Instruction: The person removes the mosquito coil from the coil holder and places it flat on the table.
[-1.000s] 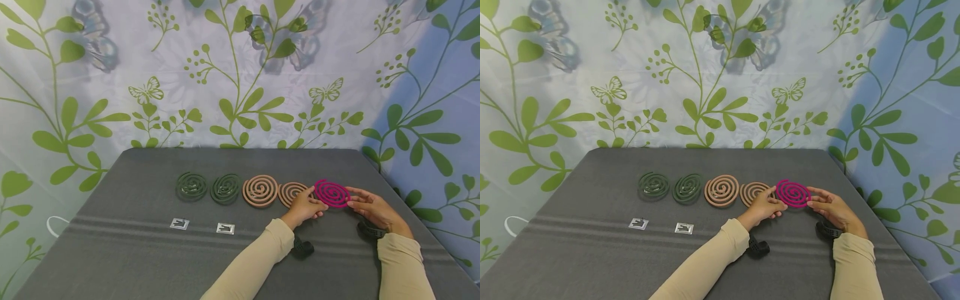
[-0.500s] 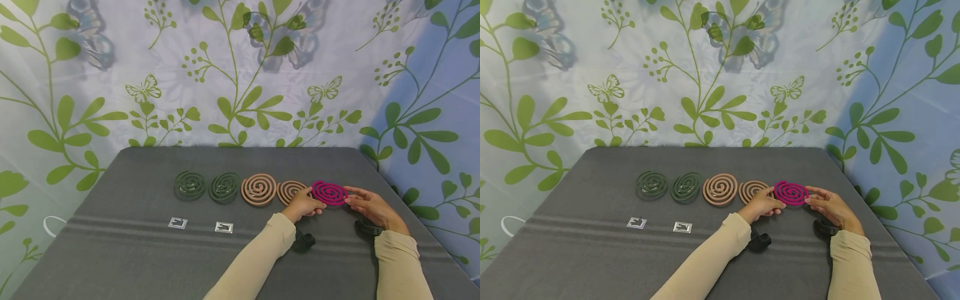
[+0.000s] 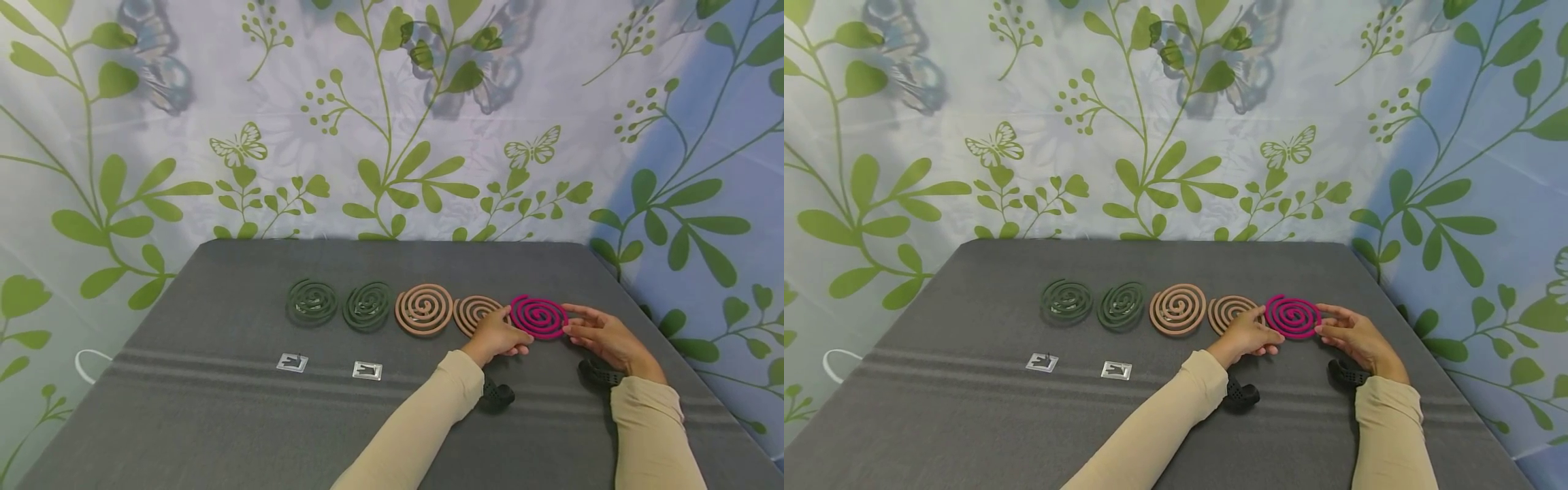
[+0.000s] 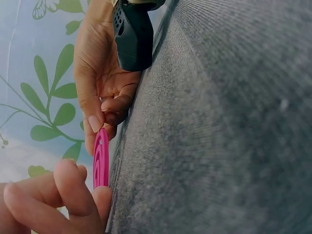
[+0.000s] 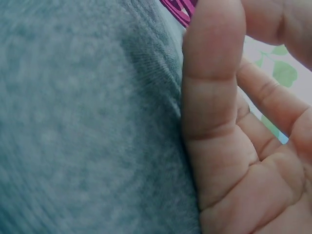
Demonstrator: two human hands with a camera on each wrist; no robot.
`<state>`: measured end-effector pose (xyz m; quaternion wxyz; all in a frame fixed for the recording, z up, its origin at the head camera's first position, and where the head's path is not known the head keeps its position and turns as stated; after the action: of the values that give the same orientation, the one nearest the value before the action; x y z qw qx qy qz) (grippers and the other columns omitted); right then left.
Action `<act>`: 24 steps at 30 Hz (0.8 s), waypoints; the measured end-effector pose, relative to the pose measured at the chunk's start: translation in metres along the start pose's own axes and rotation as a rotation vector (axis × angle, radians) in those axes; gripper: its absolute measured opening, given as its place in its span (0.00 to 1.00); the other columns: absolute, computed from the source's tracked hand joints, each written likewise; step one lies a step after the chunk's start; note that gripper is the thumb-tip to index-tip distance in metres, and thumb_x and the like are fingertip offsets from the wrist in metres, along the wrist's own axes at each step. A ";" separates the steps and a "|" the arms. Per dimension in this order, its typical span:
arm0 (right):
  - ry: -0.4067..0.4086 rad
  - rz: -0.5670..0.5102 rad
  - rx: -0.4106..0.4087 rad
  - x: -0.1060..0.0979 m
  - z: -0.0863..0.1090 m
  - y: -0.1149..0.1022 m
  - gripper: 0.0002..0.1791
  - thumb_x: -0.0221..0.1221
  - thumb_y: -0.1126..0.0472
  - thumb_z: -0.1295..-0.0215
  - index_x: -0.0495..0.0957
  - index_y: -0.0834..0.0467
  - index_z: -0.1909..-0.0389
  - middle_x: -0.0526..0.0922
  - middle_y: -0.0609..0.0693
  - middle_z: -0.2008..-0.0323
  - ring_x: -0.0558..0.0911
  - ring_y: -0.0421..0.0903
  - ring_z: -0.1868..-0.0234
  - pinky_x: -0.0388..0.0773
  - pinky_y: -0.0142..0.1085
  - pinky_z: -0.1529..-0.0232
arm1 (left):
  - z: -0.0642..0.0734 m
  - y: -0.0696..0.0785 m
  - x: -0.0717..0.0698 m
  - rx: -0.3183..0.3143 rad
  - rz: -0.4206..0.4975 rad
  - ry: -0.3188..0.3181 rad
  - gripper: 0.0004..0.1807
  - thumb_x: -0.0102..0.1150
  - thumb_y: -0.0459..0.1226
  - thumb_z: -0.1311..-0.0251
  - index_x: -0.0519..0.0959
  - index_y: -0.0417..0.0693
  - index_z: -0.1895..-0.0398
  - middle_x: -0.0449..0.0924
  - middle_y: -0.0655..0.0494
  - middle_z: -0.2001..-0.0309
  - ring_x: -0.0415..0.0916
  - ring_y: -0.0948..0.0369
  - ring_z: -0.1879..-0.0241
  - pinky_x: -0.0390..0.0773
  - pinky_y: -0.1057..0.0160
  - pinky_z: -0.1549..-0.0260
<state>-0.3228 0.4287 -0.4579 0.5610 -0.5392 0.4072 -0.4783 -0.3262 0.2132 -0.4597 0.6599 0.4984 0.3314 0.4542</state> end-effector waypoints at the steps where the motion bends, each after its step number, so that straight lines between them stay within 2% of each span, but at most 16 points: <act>1: 0.006 0.006 0.002 0.000 0.000 0.000 0.27 0.57 0.79 0.23 0.88 0.40 0.48 0.88 0.46 0.59 0.87 0.39 0.61 0.86 0.30 0.58 | 0.000 0.000 0.000 0.007 -0.006 -0.003 0.44 0.75 0.26 0.36 0.67 0.45 0.17 0.82 0.55 0.80 0.73 0.69 0.86 0.70 0.76 0.86; 10: 0.079 0.003 0.075 -0.005 -0.002 0.007 0.22 0.58 0.73 0.21 0.87 0.40 0.50 0.86 0.39 0.53 0.87 0.36 0.58 0.86 0.30 0.56 | -0.004 -0.002 0.003 0.059 -0.029 -0.036 0.43 0.74 0.29 0.33 0.66 0.48 0.17 0.84 0.56 0.77 0.74 0.67 0.85 0.71 0.74 0.84; 16: 0.099 -0.033 0.076 -0.006 -0.003 0.007 0.22 0.56 0.72 0.19 0.89 0.40 0.55 0.87 0.42 0.57 0.87 0.37 0.62 0.86 0.30 0.59 | -0.014 -0.009 0.006 0.048 -0.016 -0.070 0.44 0.72 0.29 0.31 0.64 0.53 0.15 0.86 0.60 0.74 0.75 0.68 0.84 0.72 0.74 0.84; 19: 0.113 -0.010 0.075 -0.007 -0.003 0.006 0.20 0.57 0.70 0.18 0.89 0.39 0.55 0.86 0.43 0.58 0.85 0.36 0.64 0.85 0.29 0.60 | -0.012 -0.007 0.004 0.078 -0.019 -0.058 0.43 0.73 0.29 0.31 0.66 0.52 0.16 0.86 0.60 0.72 0.75 0.68 0.84 0.72 0.74 0.84; 24: 0.150 0.003 0.074 -0.011 -0.002 0.007 0.20 0.58 0.67 0.17 0.88 0.36 0.56 0.83 0.42 0.61 0.82 0.36 0.68 0.83 0.29 0.65 | -0.015 -0.009 0.005 0.090 -0.029 -0.020 0.40 0.73 0.29 0.32 0.70 0.54 0.19 0.86 0.63 0.71 0.75 0.67 0.84 0.72 0.73 0.84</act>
<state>-0.3269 0.4385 -0.4654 0.5490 -0.4802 0.4311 -0.5312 -0.3350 0.2223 -0.4724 0.6467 0.5273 0.3518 0.4244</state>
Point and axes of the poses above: each hand's wrist, its own z-axis away from the middle knuckle, its own x-axis out of the palm, y = z × x, the point moved 9 cm from there along -z, towards the middle knuckle
